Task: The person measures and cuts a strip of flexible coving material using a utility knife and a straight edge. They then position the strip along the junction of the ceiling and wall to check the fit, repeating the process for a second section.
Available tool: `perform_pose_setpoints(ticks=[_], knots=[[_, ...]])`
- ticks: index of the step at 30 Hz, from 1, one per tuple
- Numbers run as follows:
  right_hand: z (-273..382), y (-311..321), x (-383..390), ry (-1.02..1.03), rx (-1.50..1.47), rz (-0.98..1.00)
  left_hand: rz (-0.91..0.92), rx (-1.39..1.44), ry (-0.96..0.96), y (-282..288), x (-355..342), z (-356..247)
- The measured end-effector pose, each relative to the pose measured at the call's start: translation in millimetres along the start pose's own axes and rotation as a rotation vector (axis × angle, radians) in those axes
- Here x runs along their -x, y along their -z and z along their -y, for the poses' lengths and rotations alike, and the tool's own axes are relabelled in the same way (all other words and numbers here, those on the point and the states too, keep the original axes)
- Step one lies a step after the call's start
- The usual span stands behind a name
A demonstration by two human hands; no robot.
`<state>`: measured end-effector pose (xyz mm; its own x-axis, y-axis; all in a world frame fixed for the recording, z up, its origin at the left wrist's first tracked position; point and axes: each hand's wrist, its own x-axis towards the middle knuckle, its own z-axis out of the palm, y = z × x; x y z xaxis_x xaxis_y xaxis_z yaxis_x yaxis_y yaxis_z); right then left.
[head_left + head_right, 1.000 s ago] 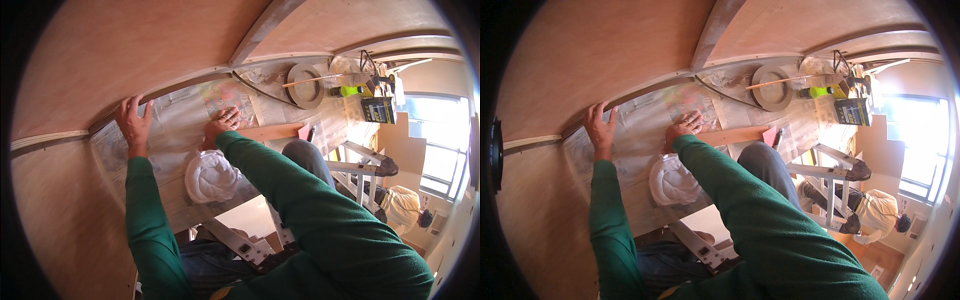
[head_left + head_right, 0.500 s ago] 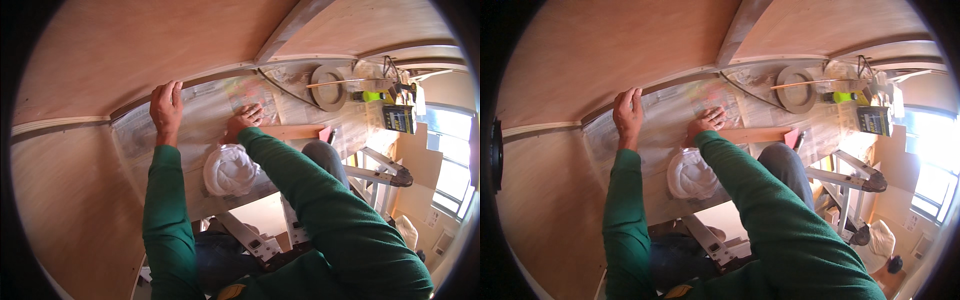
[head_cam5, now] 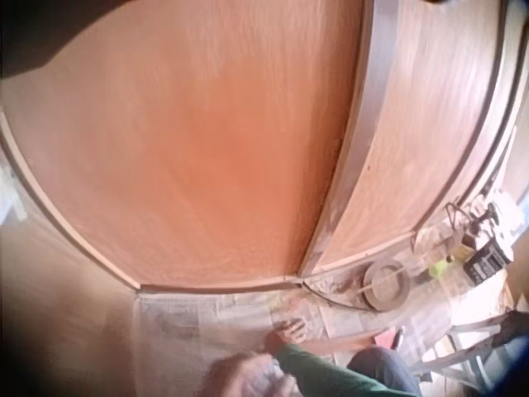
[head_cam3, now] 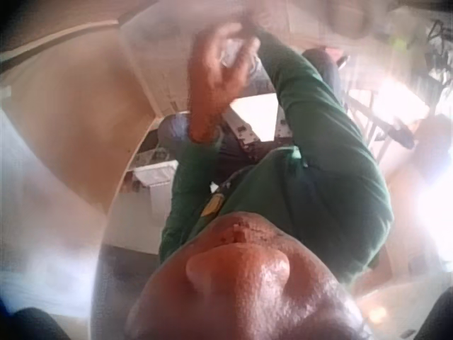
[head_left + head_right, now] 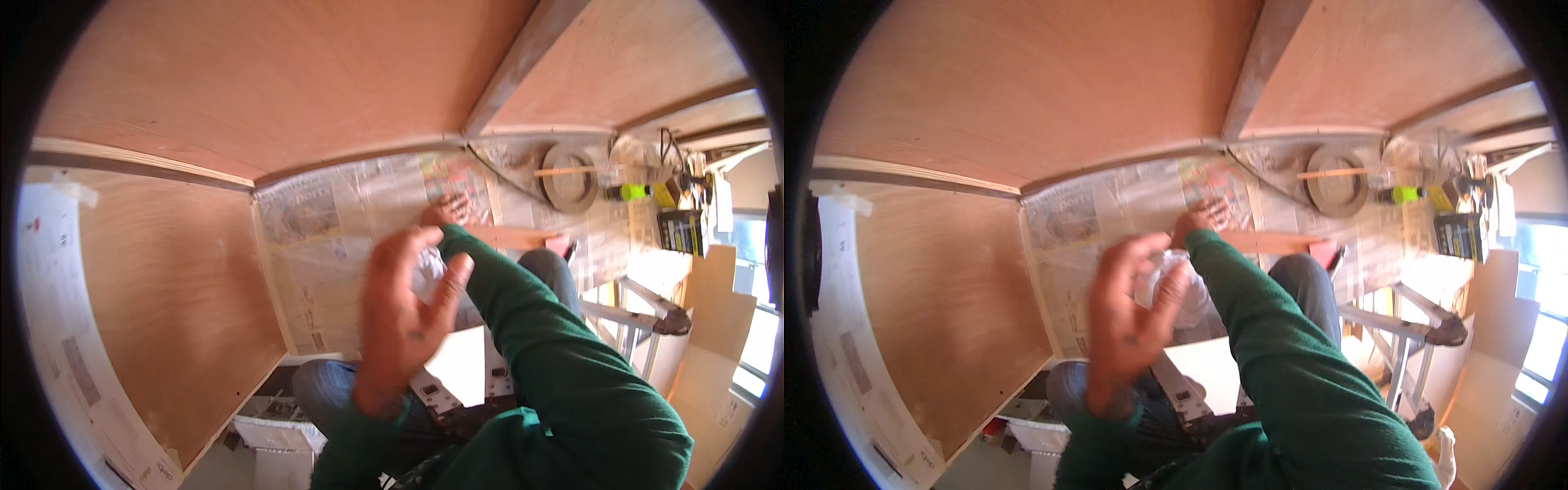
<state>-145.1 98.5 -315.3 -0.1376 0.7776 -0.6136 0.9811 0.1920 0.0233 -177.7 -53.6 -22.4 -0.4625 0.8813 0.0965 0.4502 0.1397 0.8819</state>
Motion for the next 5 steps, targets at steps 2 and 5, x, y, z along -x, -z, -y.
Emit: perform_pose_setpoints(ticks=[2, 5], knots=[[-32, -29, -47, -0.083, -0.02, -0.248, -0.056, 0.147, 0.05, -42, 13, -6], [-25, -6, -29, 0.193, -0.133, 0.249, -0.074, 0.004, 0.055, -66, 30, 67]])
